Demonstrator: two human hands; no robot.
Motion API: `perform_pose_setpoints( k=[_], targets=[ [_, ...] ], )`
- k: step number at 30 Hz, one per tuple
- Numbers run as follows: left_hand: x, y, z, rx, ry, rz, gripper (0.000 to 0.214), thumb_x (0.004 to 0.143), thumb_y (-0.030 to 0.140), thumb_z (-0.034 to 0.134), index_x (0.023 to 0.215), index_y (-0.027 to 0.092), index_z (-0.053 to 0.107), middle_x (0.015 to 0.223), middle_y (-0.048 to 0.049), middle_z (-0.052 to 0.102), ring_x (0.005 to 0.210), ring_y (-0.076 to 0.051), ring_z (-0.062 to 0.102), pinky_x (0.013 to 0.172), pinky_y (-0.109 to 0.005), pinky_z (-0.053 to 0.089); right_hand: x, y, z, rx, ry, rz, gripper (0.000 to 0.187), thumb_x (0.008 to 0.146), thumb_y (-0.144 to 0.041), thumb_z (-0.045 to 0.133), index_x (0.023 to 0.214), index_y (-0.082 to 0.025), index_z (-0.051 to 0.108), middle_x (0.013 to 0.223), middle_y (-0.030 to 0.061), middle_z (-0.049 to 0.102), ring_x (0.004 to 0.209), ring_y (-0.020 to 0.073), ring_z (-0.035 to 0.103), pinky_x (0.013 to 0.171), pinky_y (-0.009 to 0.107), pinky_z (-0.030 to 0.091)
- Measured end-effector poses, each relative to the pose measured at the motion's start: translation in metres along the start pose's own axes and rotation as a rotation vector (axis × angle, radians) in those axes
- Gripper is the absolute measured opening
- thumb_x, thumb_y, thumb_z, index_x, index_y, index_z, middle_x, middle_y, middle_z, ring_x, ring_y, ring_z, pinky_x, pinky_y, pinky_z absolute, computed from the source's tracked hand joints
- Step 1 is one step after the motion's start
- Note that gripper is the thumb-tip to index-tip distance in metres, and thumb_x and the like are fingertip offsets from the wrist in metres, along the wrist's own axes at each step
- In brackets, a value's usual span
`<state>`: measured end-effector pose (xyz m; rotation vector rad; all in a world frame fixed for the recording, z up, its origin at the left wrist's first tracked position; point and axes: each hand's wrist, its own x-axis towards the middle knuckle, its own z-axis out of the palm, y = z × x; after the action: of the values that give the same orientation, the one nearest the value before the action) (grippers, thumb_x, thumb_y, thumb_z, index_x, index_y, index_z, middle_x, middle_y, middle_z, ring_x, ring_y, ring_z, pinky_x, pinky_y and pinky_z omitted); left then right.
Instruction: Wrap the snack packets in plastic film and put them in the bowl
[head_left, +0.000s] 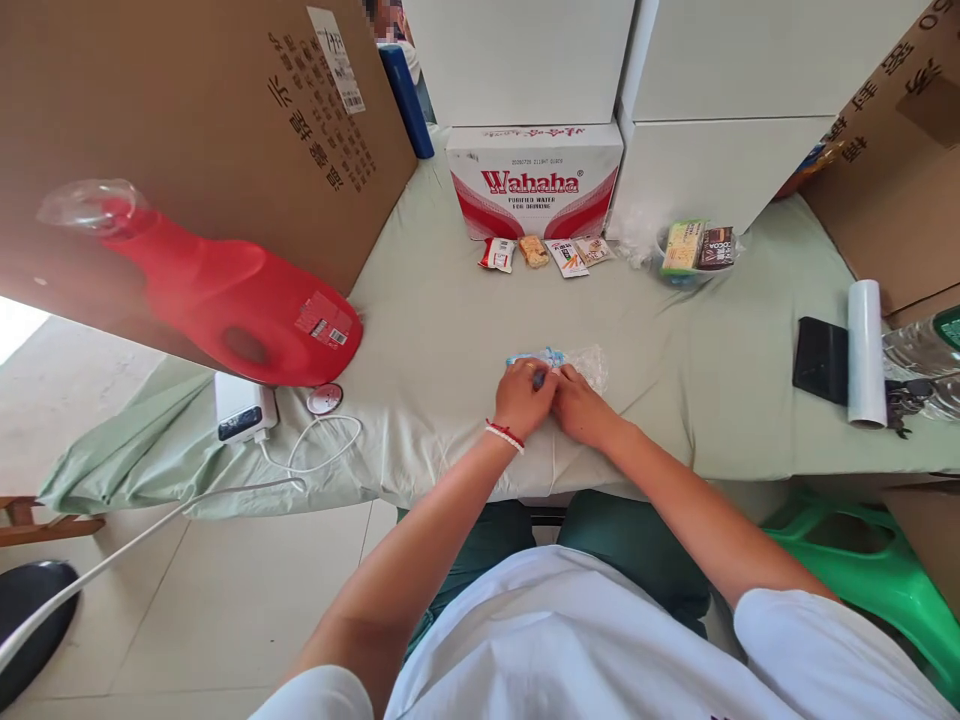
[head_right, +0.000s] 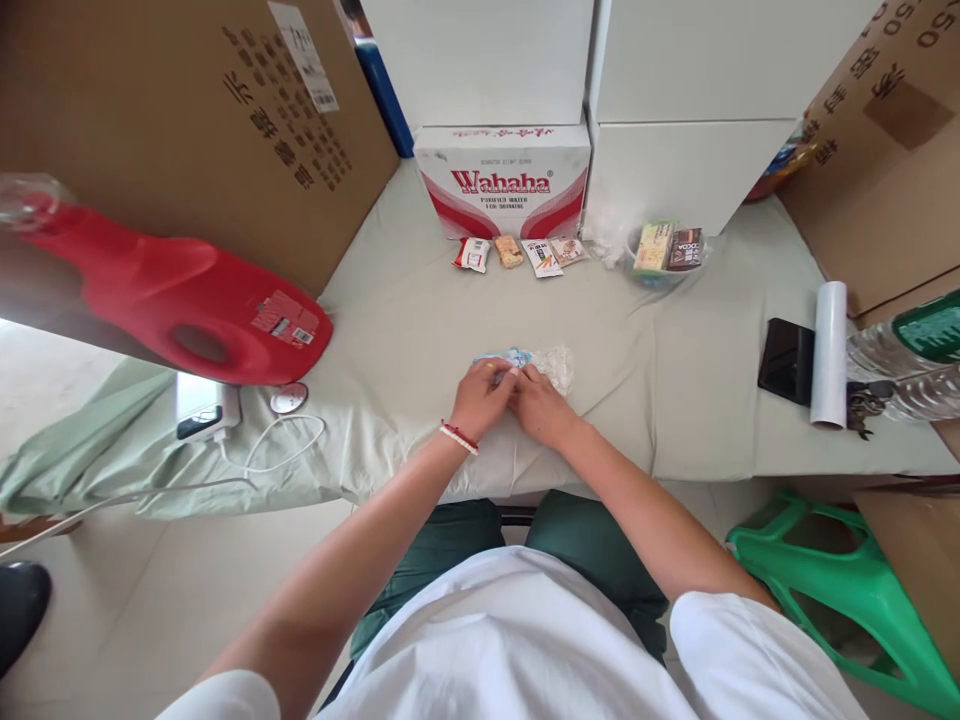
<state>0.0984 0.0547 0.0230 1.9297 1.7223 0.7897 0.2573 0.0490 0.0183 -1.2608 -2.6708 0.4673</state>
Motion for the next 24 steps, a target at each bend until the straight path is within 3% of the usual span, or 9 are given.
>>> perform_pose_setpoints(
  k=[4,6,8,9,11,14,18,21,24],
  targets=[
    [-0.018,-0.001,0.014,0.17,-0.074,0.181,0.042,0.1,0.026,0.045,0.135,0.017,0.065,0.153,-0.0107,0.06,0.143,-0.027,0.051,0.119,-0.047,0.042,-0.03,0.015,0.003,0.208,0.139,0.006,0.044,0.095,-0.01,0.044,0.125,-0.026,0.073,0.125,0.0118,0.065,0.123,0.0297,0.052,0.107,0.051,0.047],
    [-0.026,-0.006,0.018,0.254,-0.088,0.236,0.052,0.095,0.02,0.048,0.146,0.016,0.058,0.16,-0.0111,0.053,0.147,-0.028,0.047,0.121,-0.047,0.039,-0.038,0.025,-0.002,0.194,0.306,0.221,0.046,0.097,-0.013,0.041,0.13,-0.026,0.07,0.122,0.0119,0.067,0.119,0.0295,0.055,0.107,0.052,0.047],
    [-0.029,-0.009,0.019,0.319,-0.091,0.254,0.057,0.092,0.018,0.051,0.149,0.017,0.056,0.162,-0.0109,0.051,0.148,-0.028,0.047,0.121,-0.047,0.038,-0.037,0.033,-0.008,0.078,0.46,0.501,0.043,0.1,-0.024,0.045,0.139,-0.019,0.064,0.132,0.0177,0.062,0.126,0.0339,0.05,0.109,0.054,0.044],
    [-0.029,-0.009,0.02,0.344,-0.093,0.257,0.058,0.091,0.018,0.051,0.149,0.018,0.056,0.162,-0.0108,0.051,0.148,-0.029,0.047,0.12,-0.047,0.039,-0.035,0.036,-0.011,0.022,0.476,0.602,0.047,0.099,-0.031,0.052,0.141,-0.014,0.062,0.14,0.0212,0.057,0.131,0.0374,0.046,0.11,0.055,0.043],
    [-0.027,-0.009,0.02,0.386,-0.104,0.265,0.056,0.092,0.02,0.052,0.148,0.017,0.057,0.162,-0.0107,0.052,0.148,-0.03,0.047,0.118,-0.047,0.039,-0.027,0.041,-0.017,-0.021,0.375,0.682,0.054,0.091,-0.038,0.066,0.138,-0.011,0.063,0.147,0.0243,0.052,0.136,0.0422,0.041,0.109,0.055,0.042],
    [-0.024,-0.009,0.019,0.425,-0.125,0.286,0.055,0.094,0.022,0.05,0.148,0.017,0.057,0.162,-0.0101,0.052,0.148,-0.03,0.046,0.117,-0.046,0.039,-0.016,0.043,-0.031,0.049,0.209,0.654,0.029,0.09,-0.033,0.065,0.113,-0.017,0.072,0.127,0.018,0.065,0.115,0.0333,0.058,0.095,0.042,0.048],
    [-0.024,-0.01,0.02,0.43,-0.125,0.312,0.055,0.094,0.02,0.05,0.149,0.017,0.055,0.163,-0.0113,0.049,0.149,-0.03,0.045,0.117,-0.047,0.038,0.011,0.032,-0.053,0.239,0.279,0.511,0.013,0.094,-0.031,0.061,0.094,-0.021,0.067,0.091,0.005,0.07,0.079,0.0184,0.062,0.074,0.028,0.044],
    [-0.022,-0.01,0.018,0.405,-0.146,0.326,0.05,0.093,0.018,0.051,0.142,0.015,0.061,0.158,-0.0158,0.054,0.15,-0.031,0.045,0.119,-0.049,0.038,0.047,0.01,-0.054,0.292,0.224,0.402,0.006,0.094,-0.024,0.061,0.095,-0.021,0.066,0.087,0.0015,0.071,0.079,0.0165,0.062,0.073,0.026,0.042],
    [-0.024,-0.018,0.006,0.348,-0.231,0.32,0.045,0.09,0.021,0.058,0.133,0.012,0.064,0.146,-0.0204,0.063,0.144,-0.034,0.052,0.12,-0.051,0.039,0.08,-0.012,-0.04,0.181,0.103,0.395,0.009,0.096,-0.019,0.06,0.1,-0.018,0.069,0.099,0.0062,0.074,0.089,0.0183,0.064,0.077,0.027,0.043]
  ],
)
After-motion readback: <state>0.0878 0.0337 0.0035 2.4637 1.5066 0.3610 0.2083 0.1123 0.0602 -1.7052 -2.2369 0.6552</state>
